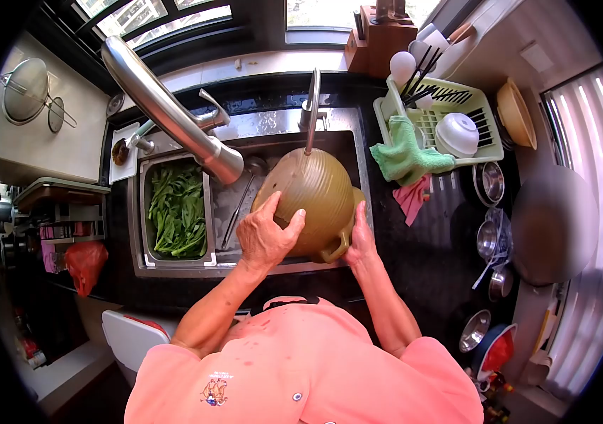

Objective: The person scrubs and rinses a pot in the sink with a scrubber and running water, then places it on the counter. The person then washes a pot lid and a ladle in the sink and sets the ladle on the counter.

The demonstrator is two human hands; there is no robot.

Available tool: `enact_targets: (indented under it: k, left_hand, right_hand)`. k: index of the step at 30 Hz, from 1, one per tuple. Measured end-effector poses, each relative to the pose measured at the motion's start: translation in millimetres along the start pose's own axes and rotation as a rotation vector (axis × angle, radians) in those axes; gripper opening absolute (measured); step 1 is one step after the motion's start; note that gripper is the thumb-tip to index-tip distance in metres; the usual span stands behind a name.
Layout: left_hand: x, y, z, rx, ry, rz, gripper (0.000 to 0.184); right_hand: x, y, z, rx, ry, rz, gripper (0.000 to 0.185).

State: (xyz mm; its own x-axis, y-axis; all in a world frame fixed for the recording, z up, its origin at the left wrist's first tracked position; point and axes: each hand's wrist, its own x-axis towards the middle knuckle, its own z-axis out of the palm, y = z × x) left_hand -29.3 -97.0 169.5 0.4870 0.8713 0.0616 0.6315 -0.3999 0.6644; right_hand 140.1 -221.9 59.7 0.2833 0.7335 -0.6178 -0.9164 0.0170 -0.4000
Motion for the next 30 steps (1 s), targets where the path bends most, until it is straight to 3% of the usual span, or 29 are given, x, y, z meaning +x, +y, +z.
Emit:
enact_targets:
  k: [5,14,17,18,21,22,25,30]
  left_hand:
    - [-12.6,30.5,0.5,0.037,0.087,0.255,0.057]
    - [-44.3,74.5,1.8,0.180,0.036,0.579,0.054]
    - [-55.2,77.6,-3.0,0.156,-0.018,0.635,0.049]
    - [-52.5,79.3,-16.3,0.070,-0.059,0.632,0.034]
    - [-25.9,13.4,-24.2,-0.308,0.246,0.384,0.018]
    - [-15.2,-15.8,-18.8,-0.251,0.290,0.120,0.033]
    - [-18.4,-48.3,-2.1,-1.557,-0.481,-0.725,0.065]
    - [-34.2,-51.1,-2.0,-1.510,-0.432,-0.599,0.059]
  right_hand:
    - [-29.7,-1.3,-6.4,0.065,-0.107,-0.053,0.071]
    - [-59.0,13.5,-46.0,0.219,-0.168,-0.089,0.072]
    - [-71.9,17.8,-53.3,0.252,-0.160,-0.105,0.074]
    - [-76.1,19.1,-59.0,0.262,-0.154,-0.099,0.074]
    - [-87.6,21.0,-66.5,0.302,-0.167,-0.083,0.071]
    - [-87.6,26.5,-71.0,0.286,-0.172,-0.104,0.071]
    - [-89.0,37.4,-77.2,0.302,-0.177,-0.129,0.064]
    - [-80.5,43.9,-83.0,0.222,-0.156,-0.154,0.067]
